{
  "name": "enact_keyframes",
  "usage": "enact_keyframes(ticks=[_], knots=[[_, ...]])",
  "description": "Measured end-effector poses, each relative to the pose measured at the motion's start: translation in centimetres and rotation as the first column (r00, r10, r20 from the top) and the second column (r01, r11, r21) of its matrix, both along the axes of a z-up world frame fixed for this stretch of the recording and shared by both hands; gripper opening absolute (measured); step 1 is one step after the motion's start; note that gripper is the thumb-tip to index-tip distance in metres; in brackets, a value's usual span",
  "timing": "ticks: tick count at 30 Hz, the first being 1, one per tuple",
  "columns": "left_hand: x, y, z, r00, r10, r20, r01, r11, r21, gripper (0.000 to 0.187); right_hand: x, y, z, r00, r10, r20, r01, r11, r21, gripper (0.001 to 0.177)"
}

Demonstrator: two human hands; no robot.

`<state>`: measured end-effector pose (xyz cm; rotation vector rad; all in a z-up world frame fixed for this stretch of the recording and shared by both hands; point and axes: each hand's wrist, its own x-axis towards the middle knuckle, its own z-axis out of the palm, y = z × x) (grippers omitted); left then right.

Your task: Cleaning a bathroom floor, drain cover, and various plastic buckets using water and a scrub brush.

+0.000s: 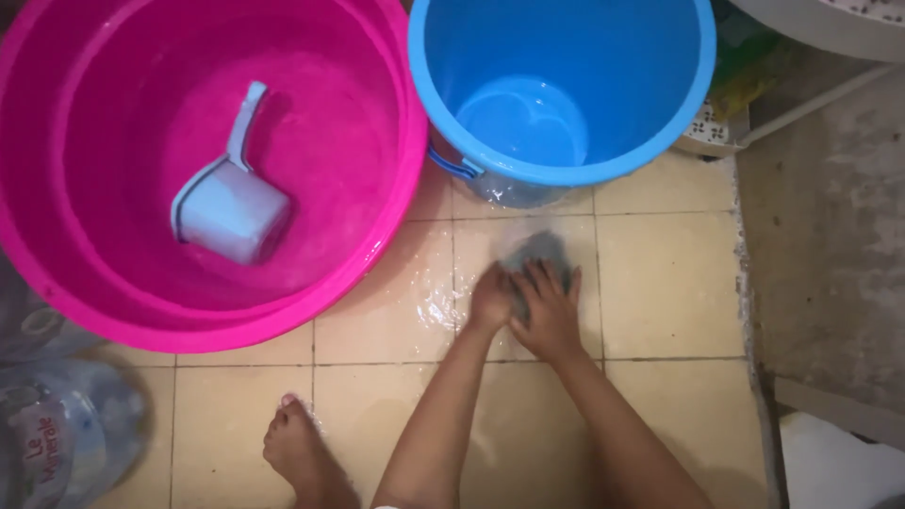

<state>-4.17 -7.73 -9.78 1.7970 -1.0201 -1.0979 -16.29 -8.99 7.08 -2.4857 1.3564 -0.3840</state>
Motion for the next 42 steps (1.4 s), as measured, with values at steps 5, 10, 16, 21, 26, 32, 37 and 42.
enact_keyframes(ticks=[5,10,16,21,26,32,37,42], knots=[[-4.7,-2.4,7.1,0.958,-0.181,-0.223,0.181,0.983,-0.024,0.052,-7.6,-1.5,-3.4,0.978,-0.194,-0.080,0.194,0.981,-0.005,0.067],[-3.9,-2.0,8.9,0.961,-0.240,-0.139,0.247,0.968,0.036,0.053,-15.6,-6.2,-3.1,0.936,-0.327,-0.131,0.313,0.943,-0.112,0.057],[1.2,-0.8,17.1,0.967,-0.165,0.194,0.191,0.973,-0.127,0.044,-20.7,-11.2,-5.4,0.882,-0.376,-0.285,0.357,0.927,-0.115,0.086],[5.7,-1.6,26.4,0.852,0.020,0.524,0.195,0.916,-0.351,0.030,-11.7,-12.0,5.8,0.869,-0.350,-0.349,0.348,0.935,-0.072,0.067],[13.0,-1.6,32.6,0.608,0.227,0.761,0.161,0.903,-0.398,0.038,-2.9,-9.4,10.3,0.988,0.105,0.116,-0.056,0.930,-0.363,0.021],[16.6,-1.8,31.9,0.422,0.071,0.904,0.000,0.997,-0.078,0.056,6.9,-6.6,18.4,0.898,0.395,0.192,-0.257,0.828,-0.498,0.022],[16.8,-2.2,31.1,0.451,-0.092,0.888,-0.063,0.989,0.135,0.049,11.7,-8.0,18.9,0.870,0.441,0.221,-0.311,0.838,-0.448,0.025],[16.2,-1.3,32.1,0.621,-0.065,0.781,0.003,0.997,0.080,0.052,17.4,-8.6,16.6,0.834,0.503,0.227,-0.418,0.844,-0.336,0.024]])
